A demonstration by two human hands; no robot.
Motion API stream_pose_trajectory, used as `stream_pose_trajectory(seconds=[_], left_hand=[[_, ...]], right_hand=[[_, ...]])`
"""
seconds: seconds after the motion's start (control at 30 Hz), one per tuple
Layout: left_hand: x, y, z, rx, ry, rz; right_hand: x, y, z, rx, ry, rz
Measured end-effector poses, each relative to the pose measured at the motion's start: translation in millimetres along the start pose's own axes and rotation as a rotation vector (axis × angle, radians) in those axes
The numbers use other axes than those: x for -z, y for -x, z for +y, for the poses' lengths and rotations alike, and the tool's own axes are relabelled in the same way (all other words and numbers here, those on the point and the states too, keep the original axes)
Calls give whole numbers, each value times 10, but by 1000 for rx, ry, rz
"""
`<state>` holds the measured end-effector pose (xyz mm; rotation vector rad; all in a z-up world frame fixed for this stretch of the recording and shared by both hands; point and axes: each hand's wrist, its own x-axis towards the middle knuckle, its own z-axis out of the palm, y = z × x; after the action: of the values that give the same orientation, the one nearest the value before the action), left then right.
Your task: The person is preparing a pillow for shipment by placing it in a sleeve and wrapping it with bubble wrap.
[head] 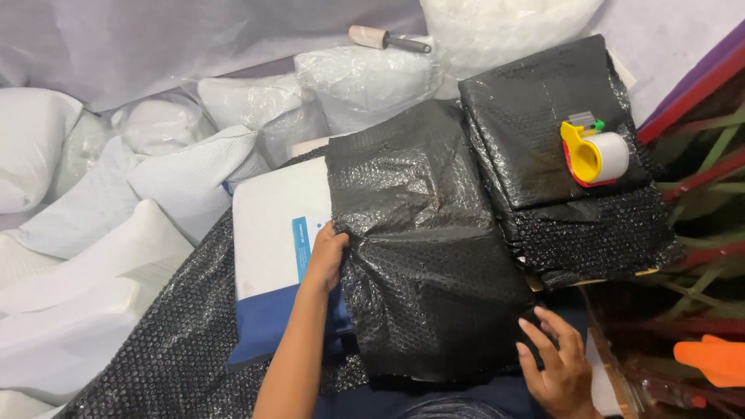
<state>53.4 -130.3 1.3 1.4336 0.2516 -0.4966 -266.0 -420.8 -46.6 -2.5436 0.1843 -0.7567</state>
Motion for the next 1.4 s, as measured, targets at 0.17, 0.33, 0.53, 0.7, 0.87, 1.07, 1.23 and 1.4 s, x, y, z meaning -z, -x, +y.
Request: stream_pose_trajectory(seconds=[0.17, 0.33, 0.53, 0.7, 0.87, 1.07, 1.23, 1.4], left_hand=[[-49, 135, 119, -163, 37, -115], [-14, 151, 189, -126, -332, 27], [356, 321, -29, -424, -308, 220], [1316, 1147, -170, -696, -549, 814], [2484, 1615, -891, -399, -511, 1360], [3246, 1573, -56, -726, -1177, 1295], [3925, 1070, -184, -63, -1507, 1160], [4006, 1053, -305, 433, -1330, 825]], right_hand=[[-388, -749, -262, 231, 146, -215], [-548, -1293, -713, 338, 167, -42], [-1135, -1742, -1008, 453, 121, -340], [-1373, -1744, -1112, 459, 311, -628], [-1512, -1885, -1422, 543, 116, -413], [-2000, -2400, -1910, 619, 14, -377], [-2629, -2461, -1816, 503, 5, -469], [-2731, -2407, -1902, 512, 195, -522]])
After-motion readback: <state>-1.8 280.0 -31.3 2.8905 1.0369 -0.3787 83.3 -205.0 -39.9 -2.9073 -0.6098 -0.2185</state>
